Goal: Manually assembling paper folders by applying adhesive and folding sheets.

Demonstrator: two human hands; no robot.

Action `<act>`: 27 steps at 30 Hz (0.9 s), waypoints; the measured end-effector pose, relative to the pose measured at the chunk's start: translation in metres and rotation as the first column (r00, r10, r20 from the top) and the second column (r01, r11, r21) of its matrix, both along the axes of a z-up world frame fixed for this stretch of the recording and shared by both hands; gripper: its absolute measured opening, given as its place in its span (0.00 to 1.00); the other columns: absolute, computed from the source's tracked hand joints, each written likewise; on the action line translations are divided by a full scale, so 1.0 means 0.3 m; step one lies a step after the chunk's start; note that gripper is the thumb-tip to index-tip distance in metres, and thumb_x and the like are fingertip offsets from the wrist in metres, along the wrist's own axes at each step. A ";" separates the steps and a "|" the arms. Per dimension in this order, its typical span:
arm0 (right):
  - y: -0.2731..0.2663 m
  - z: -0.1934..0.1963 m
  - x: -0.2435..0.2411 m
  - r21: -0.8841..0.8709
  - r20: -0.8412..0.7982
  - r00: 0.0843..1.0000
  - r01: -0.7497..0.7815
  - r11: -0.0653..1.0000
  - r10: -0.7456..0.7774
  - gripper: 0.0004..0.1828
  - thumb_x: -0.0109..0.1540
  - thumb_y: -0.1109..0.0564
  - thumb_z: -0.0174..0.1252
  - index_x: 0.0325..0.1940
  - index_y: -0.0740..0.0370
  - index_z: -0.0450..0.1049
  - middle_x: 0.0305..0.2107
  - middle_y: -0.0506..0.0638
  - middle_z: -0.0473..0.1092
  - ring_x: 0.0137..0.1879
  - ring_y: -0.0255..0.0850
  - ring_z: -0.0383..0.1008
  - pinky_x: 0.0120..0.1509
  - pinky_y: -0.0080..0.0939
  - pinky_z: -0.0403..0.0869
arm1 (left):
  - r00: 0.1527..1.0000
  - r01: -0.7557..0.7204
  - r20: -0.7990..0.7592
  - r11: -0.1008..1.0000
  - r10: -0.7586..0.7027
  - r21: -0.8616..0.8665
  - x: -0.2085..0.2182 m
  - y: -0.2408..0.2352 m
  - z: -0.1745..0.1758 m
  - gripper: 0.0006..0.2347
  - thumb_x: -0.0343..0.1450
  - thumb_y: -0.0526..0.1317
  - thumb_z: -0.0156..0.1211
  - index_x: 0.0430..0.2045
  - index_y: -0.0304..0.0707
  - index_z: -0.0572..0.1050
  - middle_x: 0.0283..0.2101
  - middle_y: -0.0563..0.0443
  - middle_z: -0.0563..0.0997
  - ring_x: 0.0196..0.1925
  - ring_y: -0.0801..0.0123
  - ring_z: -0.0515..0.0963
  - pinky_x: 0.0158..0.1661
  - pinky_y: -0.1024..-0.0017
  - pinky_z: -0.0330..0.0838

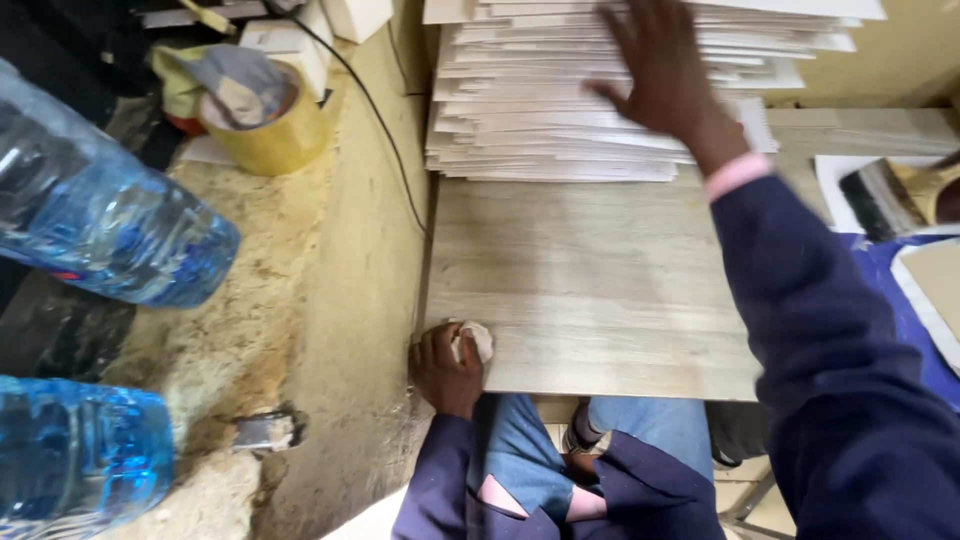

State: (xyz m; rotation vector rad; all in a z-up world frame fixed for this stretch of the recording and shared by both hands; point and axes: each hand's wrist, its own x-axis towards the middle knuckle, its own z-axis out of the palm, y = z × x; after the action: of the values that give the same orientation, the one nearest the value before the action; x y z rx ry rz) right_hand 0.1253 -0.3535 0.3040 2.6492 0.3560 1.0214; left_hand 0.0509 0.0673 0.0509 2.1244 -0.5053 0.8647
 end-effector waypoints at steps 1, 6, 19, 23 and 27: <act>0.046 -0.081 -0.062 0.055 -0.020 0.999 -0.039 0.998 0.040 0.41 0.74 0.40 0.66 0.81 0.68 0.62 0.72 0.73 0.63 0.72 0.72 0.65 0.72 0.71 0.66 | 1.000 -0.019 0.021 0.999 0.018 0.038 -0.002 0.003 -0.001 0.05 0.74 0.43 0.65 0.35 0.45 0.82 0.40 0.49 0.84 0.39 0.51 0.80 0.42 0.56 0.72; 0.316 -0.501 -0.510 0.360 -0.150 0.951 -0.202 0.911 0.271 0.35 0.66 0.41 0.66 0.71 0.62 0.74 0.57 0.65 0.75 0.64 0.65 0.75 0.69 0.66 0.71 | 0.997 -0.076 0.044 0.978 0.069 0.192 0.014 0.002 -0.130 0.20 0.67 0.60 0.74 0.44 0.52 0.80 0.39 0.53 0.77 0.38 0.54 0.80 0.42 0.57 0.73; 0.748 -0.706 -1.036 0.944 -0.321 0.903 0.281 0.174 0.284 0.37 0.57 0.71 0.53 0.72 0.59 0.68 0.64 0.54 0.74 0.69 0.49 0.75 0.69 0.45 0.74 | 0.229 0.236 -0.540 0.584 -0.810 -0.776 -0.476 -0.265 -0.148 0.18 0.82 0.51 0.47 0.31 0.42 0.80 0.34 0.55 0.80 0.38 0.71 0.78 0.42 0.69 0.70; 0.717 -0.499 -1.137 0.943 -0.325 0.863 0.329 0.057 0.388 0.25 0.62 0.54 0.72 0.63 0.60 0.79 0.55 0.48 0.83 0.60 0.37 0.83 0.63 0.39 0.77 | 0.010 -0.112 -0.502 0.498 -0.865 -0.860 -0.464 -0.206 -0.143 0.23 0.80 0.52 0.50 0.35 0.28 0.84 0.39 0.35 0.90 0.33 0.58 0.87 0.37 0.66 0.83; 0.575 -0.357 -1.171 0.962 -0.016 0.757 0.191 -0.197 0.653 0.27 0.64 0.54 0.71 0.63 0.70 0.74 0.55 0.60 0.82 0.55 0.47 0.87 0.65 0.50 0.83 | -0.243 -0.186 -0.339 0.386 -0.909 -0.903 -0.464 -0.201 -0.279 0.27 0.79 0.52 0.51 0.43 0.14 0.79 0.45 0.18 0.86 0.38 0.41 0.90 0.38 0.57 0.87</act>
State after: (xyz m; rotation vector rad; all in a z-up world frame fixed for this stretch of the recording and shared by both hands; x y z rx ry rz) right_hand -0.2261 -0.1810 0.1970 4.7029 0.2182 0.4136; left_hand -0.0885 0.0070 -0.0327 0.8531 -0.0295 -1.0464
